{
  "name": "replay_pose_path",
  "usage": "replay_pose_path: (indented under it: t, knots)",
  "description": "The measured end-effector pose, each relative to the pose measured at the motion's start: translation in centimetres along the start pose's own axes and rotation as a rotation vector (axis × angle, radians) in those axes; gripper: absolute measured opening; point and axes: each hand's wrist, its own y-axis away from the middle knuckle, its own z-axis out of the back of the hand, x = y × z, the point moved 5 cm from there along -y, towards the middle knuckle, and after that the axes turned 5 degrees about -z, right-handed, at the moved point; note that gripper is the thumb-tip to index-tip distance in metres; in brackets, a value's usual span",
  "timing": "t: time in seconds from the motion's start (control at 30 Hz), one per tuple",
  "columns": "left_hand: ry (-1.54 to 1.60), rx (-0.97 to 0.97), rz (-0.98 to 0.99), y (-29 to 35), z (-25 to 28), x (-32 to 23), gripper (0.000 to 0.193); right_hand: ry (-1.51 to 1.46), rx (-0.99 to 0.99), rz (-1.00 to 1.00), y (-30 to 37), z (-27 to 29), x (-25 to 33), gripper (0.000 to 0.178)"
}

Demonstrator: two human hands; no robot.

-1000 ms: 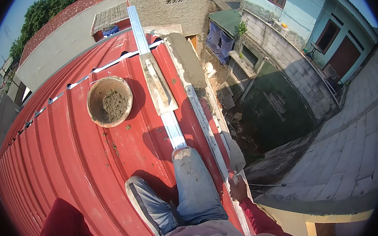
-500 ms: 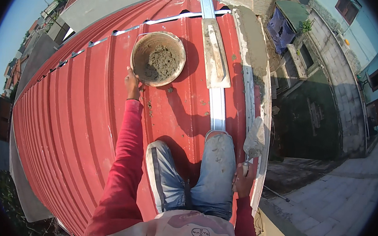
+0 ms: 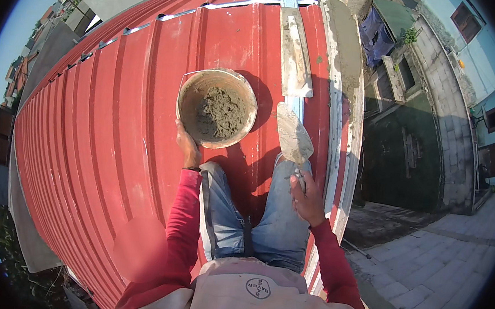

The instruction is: The person scoops cement from a bucket with a trowel and applies it along the ridge of a red corrugated metal roof, smoothing the material into place. The person repeatedly scoops and spreads the cement along the roof seam while standing on the roof surface.

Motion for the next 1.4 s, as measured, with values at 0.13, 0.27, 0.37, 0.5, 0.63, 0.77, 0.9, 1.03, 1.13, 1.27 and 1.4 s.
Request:
replay_pose_path:
  t: [0.13,0.27,0.37,0.5,0.63,0.77,0.9,1.03,1.13,1.27,1.4]
  knots:
    - [-0.134,-0.106,-0.053,2.8,2.4,-1.6,0.055,0.420,0.115,0.199,-2.2,-2.4,1.9,0.036]
    - [-0.402,0.191,-0.203,3.8,1.4,-3.8,0.041,0.778,0.244,0.275,-6.2,-5.2,5.7,0.034]
    - [-0.657,0.376,-0.390,4.9,-3.5,-6.2,0.034,1.074,0.290,0.377,-12.0,-8.4,6.0,0.038]
    - [-0.886,0.563,-0.355,4.7,-8.4,-7.8,0.031,1.411,-0.017,0.864,-9.5,-13.7,4.7,0.028]
    - [-0.817,0.601,-0.388,3.2,-10.4,-8.3,0.034,1.390,0.151,0.883,-7.5,-11.2,6.2,0.027]
    - [-0.908,0.694,-0.337,3.1,-10.8,-7.8,0.032,1.408,0.059,0.635,-8.6,-6.9,7.7,0.034]
    - [-0.861,0.873,-0.497,7.2,-13.1,-7.7,0.025,1.635,0.418,0.616,-11.1,-8.0,4.0,0.018]
    - [-0.749,0.752,-0.409,5.6,-9.7,-7.5,0.024,1.350,0.661,0.321,-14.0,-11.1,-2.0,0.017]
    - [-0.707,0.749,-0.329,2.4,-6.3,-6.5,0.028,0.683,0.802,-0.162,-11.2,-12.0,-2.8,0.016]
    - [-0.698,0.632,-0.295,1.0,-6.2,-6.4,0.029,-0.189,0.806,-0.606,-7.1,-15.1,-3.1,0.026]
    - [-0.745,0.690,-0.219,-0.5,-7.5,-6.4,0.030,-0.694,0.866,-0.704,-6.7,-18.0,-2.7,0.032]
